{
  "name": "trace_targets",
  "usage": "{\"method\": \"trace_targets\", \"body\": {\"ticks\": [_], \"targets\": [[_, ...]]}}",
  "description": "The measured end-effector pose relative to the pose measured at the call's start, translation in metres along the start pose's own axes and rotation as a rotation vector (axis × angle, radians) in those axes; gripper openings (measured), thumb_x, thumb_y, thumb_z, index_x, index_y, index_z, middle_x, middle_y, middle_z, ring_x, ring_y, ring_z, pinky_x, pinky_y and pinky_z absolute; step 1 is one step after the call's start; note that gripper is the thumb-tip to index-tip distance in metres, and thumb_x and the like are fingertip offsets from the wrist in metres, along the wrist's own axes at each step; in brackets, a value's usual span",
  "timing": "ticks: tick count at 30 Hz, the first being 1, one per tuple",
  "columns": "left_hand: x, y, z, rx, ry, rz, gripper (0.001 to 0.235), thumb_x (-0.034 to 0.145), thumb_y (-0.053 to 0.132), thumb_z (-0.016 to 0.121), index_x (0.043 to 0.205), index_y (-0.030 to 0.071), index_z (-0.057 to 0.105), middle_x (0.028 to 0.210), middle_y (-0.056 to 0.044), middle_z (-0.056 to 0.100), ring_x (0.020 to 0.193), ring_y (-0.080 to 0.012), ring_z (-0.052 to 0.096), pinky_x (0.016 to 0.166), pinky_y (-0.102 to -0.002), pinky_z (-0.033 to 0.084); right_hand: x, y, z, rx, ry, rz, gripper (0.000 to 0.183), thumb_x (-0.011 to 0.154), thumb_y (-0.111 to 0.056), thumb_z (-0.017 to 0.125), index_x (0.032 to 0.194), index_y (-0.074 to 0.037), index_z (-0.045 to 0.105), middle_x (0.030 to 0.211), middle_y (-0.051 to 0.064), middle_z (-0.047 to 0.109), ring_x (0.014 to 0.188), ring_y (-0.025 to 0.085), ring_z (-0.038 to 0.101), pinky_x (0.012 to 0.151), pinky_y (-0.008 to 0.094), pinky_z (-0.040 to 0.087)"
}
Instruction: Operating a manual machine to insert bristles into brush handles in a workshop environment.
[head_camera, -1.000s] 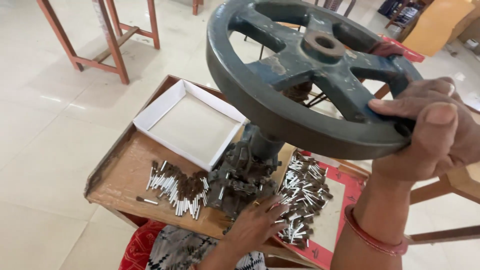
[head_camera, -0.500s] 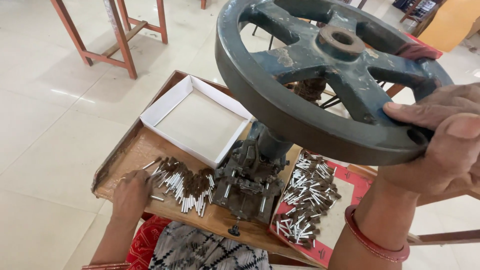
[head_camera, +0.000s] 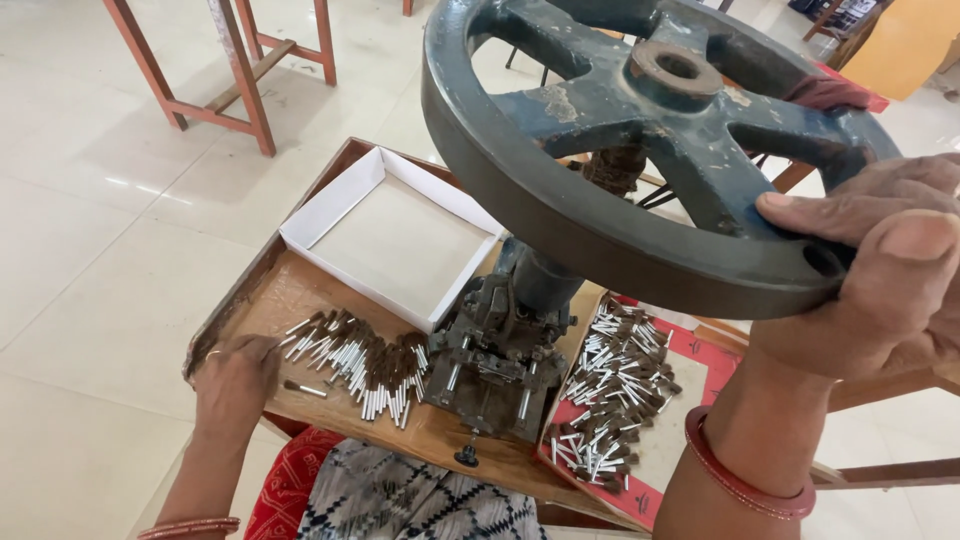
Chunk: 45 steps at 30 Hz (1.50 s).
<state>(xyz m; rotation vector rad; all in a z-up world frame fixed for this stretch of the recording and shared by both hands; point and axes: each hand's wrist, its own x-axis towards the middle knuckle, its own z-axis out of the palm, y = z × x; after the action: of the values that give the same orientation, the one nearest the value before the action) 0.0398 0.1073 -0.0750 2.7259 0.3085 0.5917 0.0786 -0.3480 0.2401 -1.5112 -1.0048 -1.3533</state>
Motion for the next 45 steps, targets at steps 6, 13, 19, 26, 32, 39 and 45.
{"method": "trace_targets", "body": {"ticks": [6,13,19,26,32,39,45], "targets": [[0.001,0.017,0.002,0.009,-0.044,0.066,0.018,0.097,0.022,0.070,0.106,0.007,0.075,0.107,-0.010,0.077,0.085,-0.0259,0.076,0.075,-0.039,0.063,0.013,-0.010,-0.014,-0.053,-0.002,-0.045,0.044,0.113,-0.024,0.059,0.090,0.011,0.076,0.070,0.016,0.061,0.060,0.023,0.050,0.070,0.033,0.036],[-0.044,0.177,-0.006,-0.631,-0.060,0.178,0.013,0.086,0.016,0.075,0.096,0.009,0.079,0.099,-0.010,0.079,0.071,-0.0202,0.076,0.058,-0.033,0.064,0.026,-0.040,0.010,-0.125,0.073,-0.023,0.044,0.110,-0.026,0.058,0.084,0.005,0.075,0.065,0.014,0.062,0.056,0.020,0.047,0.064,0.031,0.034],[-0.049,0.235,0.035,-0.555,-0.043,0.396,0.014,0.087,0.015,0.076,0.095,0.003,0.076,0.097,-0.015,0.077,0.083,-0.0250,0.075,0.067,-0.035,0.065,0.023,-0.050,0.010,-0.125,0.041,0.011,0.046,0.113,-0.027,0.059,0.086,0.007,0.076,0.067,0.013,0.063,0.060,0.019,0.049,0.066,0.030,0.033],[-0.038,0.234,0.012,-0.489,-0.154,0.446,0.058,0.075,0.052,0.078,0.116,0.011,0.073,0.112,-0.018,0.066,0.096,-0.0293,0.063,0.077,-0.044,0.058,0.021,-0.056,0.010,-0.222,0.020,0.069,0.052,0.116,-0.035,0.062,0.086,0.004,0.079,0.066,0.006,0.060,0.063,0.015,0.047,0.066,0.028,0.032],[-0.043,0.217,0.020,-0.188,-0.085,0.611,0.070,0.073,0.076,0.061,0.128,0.034,0.068,0.133,-0.012,0.048,0.120,-0.0321,0.045,0.096,-0.057,0.031,0.018,-0.052,0.008,-0.151,0.014,0.077,0.053,0.117,-0.036,0.062,0.085,0.002,0.078,0.067,0.006,0.064,0.064,0.013,0.050,0.065,0.026,0.033],[-0.041,0.209,0.031,-0.184,-0.035,0.659,0.067,0.074,0.073,0.060,0.130,0.038,0.063,0.138,-0.012,0.045,0.125,-0.0308,0.045,0.098,-0.056,0.029,0.021,-0.053,0.011,-0.147,0.017,0.060,0.050,0.115,-0.033,0.061,0.084,0.003,0.078,0.064,0.006,0.059,0.062,0.013,0.046,0.064,0.027,0.030],[-0.039,0.207,0.027,-0.147,-0.034,0.681,0.065,0.075,0.070,0.061,0.132,0.040,0.061,0.139,-0.010,0.046,0.126,-0.0286,0.045,0.101,-0.055,0.028,0.020,-0.056,0.011,-0.144,0.014,0.076,0.048,0.115,-0.031,0.061,0.086,0.002,0.078,0.064,0.005,0.056,0.063,0.013,0.046,0.064,0.026,0.030]]}}
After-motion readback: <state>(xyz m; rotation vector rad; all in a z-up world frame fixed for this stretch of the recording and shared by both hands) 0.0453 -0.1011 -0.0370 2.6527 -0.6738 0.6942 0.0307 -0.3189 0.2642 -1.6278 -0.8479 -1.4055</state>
